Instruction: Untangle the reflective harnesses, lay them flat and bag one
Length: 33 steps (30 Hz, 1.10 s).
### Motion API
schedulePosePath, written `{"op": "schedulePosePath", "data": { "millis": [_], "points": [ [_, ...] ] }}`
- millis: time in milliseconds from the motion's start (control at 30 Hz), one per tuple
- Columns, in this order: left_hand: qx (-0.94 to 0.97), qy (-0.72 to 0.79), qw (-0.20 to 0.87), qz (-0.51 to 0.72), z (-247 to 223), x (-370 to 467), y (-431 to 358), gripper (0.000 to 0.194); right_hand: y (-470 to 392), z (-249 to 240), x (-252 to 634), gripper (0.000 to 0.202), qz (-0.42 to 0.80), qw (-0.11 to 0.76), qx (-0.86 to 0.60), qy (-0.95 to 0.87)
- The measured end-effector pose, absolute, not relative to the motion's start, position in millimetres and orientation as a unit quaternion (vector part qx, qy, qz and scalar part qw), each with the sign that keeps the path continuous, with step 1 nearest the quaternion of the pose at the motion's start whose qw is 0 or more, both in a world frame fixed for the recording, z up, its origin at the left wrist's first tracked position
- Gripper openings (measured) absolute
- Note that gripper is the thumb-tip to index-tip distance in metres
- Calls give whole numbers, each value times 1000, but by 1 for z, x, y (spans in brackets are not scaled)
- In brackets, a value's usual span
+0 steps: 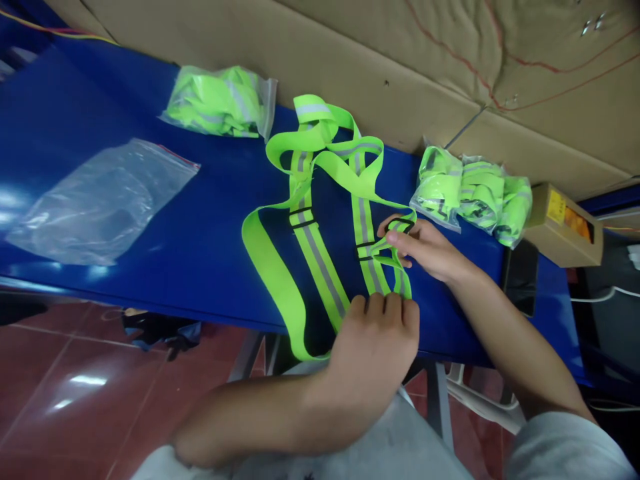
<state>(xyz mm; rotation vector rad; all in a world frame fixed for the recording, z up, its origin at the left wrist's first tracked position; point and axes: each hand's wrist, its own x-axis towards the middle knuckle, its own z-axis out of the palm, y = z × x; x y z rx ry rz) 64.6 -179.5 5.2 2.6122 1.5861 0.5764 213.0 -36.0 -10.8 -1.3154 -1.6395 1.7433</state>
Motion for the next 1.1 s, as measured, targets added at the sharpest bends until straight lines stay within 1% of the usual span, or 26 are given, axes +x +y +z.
{"op": "schedulePosePath", "data": {
  "millis": [67,133,300,367,500,667,800,867,933,967,1033,1100],
  "points": [
    [839,511,10,186,2,68,-174,17,-37,-3,214,50,608,190,-447,-629],
    [841,511,10,179,0,70,-169,16,-35,3,215,48,597,187,-448,-638],
    [836,529,8,147,-2,74,-161,15,-28,1,223,54,638,223,-491,-549],
    [834,534,15,139,-4,77,-162,13,-26,-4,225,55,650,223,-509,-518],
    [832,539,43,122,-8,79,-169,4,-25,-11,227,54,622,219,-549,-513],
    [844,520,59,117,-9,74,-171,19,-25,-8,221,36,632,284,-540,-477],
    [855,499,75,117,-12,69,-167,21,-19,-1,209,17,679,317,-517,-413],
    [858,493,84,115,-12,67,-166,25,-15,0,203,11,687,325,-512,-400],
    [853,496,107,121,-8,63,-165,30,-13,0,200,10,687,330,-505,-404],
    [849,498,127,125,-5,60,-163,37,-12,-1,199,11,688,330,-500,-410],
    [834,502,191,124,4,50,-156,53,-12,-4,200,15,691,327,-484,-425],
    [807,516,265,111,12,37,-143,57,-12,-7,203,21,692,324,-466,-447]
  ]
}}
